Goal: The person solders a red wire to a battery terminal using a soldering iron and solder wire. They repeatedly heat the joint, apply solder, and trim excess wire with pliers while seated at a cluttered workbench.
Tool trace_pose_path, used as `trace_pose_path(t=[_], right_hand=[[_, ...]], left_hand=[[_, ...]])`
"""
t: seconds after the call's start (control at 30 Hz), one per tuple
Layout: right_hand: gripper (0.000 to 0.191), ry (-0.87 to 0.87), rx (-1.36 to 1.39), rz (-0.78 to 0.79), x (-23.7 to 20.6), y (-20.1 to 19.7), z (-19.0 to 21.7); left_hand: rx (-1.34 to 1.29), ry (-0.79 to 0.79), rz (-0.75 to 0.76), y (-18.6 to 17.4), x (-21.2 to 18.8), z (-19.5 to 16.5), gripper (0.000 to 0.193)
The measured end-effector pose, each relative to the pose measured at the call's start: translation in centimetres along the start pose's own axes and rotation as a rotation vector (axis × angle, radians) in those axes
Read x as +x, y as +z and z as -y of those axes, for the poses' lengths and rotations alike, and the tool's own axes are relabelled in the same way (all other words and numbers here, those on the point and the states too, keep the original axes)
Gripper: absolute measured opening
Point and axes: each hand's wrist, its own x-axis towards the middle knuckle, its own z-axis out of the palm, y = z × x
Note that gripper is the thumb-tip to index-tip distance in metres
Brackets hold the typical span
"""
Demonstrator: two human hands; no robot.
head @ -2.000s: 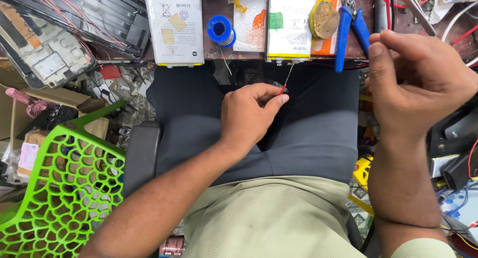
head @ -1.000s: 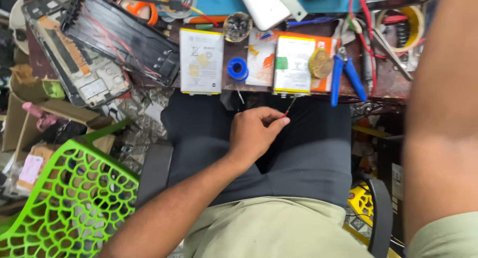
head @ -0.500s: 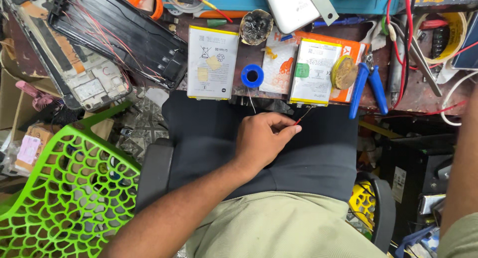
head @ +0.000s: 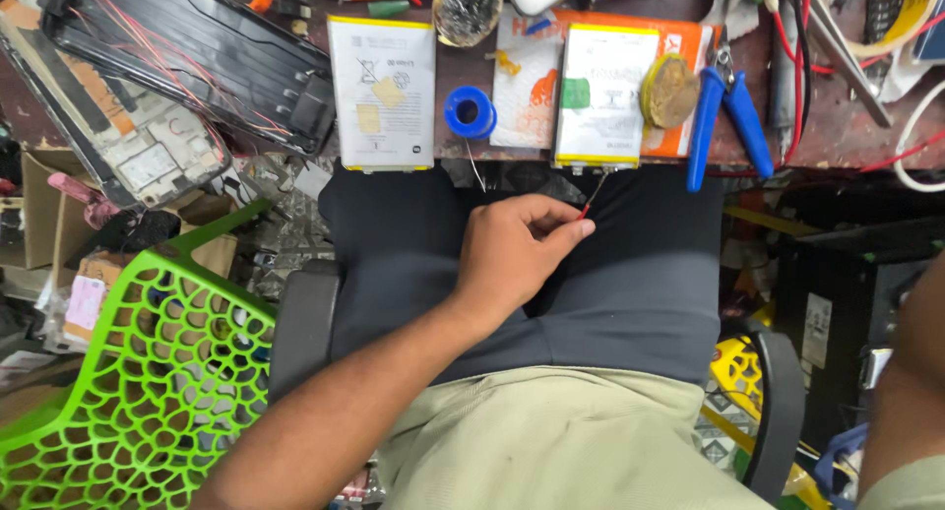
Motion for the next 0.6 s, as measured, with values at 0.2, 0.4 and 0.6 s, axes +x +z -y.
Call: trace_pose_path(t=[0.2,0.4,0.6], right_hand=[[0.020,0.106,0.187,-0.008,-8.7,-7.5,-1.3],[0.021,0.129,0.312,-0.015,-13.2,-9.1,-2.3],[0.023,0.106,0.425,-0.017,-14.3,-6.5,-0.7]], left_hand=[[0.015,-0.043,0.013,1.1,-0.4,-0.2,0.021],[0.004,0.012,0.006,2.4,-0.9,0.0,0.020],[0.006,0.018,0.027,2.8,-1.2,0.5,0.020]])
